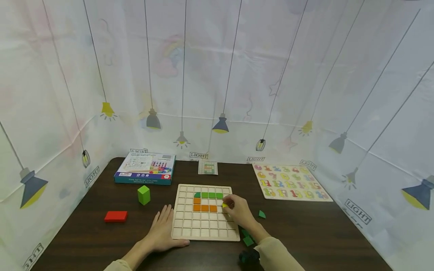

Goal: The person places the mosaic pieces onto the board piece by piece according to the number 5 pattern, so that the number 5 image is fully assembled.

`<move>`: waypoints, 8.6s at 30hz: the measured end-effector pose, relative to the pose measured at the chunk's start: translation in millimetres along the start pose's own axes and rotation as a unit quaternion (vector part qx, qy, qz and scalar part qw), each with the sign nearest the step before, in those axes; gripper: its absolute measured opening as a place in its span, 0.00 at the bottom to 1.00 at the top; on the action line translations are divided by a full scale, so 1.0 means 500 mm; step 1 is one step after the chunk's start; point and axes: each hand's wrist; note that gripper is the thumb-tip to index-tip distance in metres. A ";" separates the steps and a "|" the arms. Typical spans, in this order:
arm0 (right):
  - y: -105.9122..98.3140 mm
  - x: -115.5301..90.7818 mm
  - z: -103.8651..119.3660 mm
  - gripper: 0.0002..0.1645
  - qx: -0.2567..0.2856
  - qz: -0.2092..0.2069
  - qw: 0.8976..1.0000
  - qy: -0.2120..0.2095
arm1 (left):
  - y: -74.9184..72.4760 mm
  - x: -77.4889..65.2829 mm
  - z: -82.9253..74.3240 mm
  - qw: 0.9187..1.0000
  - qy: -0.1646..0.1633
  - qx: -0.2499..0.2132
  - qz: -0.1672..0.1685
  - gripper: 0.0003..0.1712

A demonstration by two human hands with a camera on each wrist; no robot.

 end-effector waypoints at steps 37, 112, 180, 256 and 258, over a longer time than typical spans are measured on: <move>0.022 0.001 0.013 0.13 -0.013 0.019 1.000 -0.011 | -0.004 0.001 -0.009 1.000 0.000 0.002 0.008 0.74; -0.120 -0.125 -0.084 0.14 -0.039 -0.043 0.990 0.125 | -0.010 -0.001 -0.016 1.000 -0.003 -0.010 0.010 0.73; -0.003 -0.050 0.020 0.15 0.014 0.039 0.999 -0.019 | -0.021 0.000 -0.023 1.000 -0.005 -0.006 0.016 0.74; -0.190 -0.171 -0.125 0.13 0.031 0.075 0.991 0.106 | -0.001 0.000 -0.003 1.000 0.005 0.013 -0.005 0.74; -0.190 -0.170 -0.124 0.14 0.036 0.076 0.991 0.107 | 0.001 0.001 0.000 1.000 0.005 0.011 -0.012 0.74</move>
Point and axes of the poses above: each hand's wrist, its own x-axis towards the middle knuckle, its own y-axis out of the palm, z = x × y, and after that the axes turned 11 degrees about y, right-handed
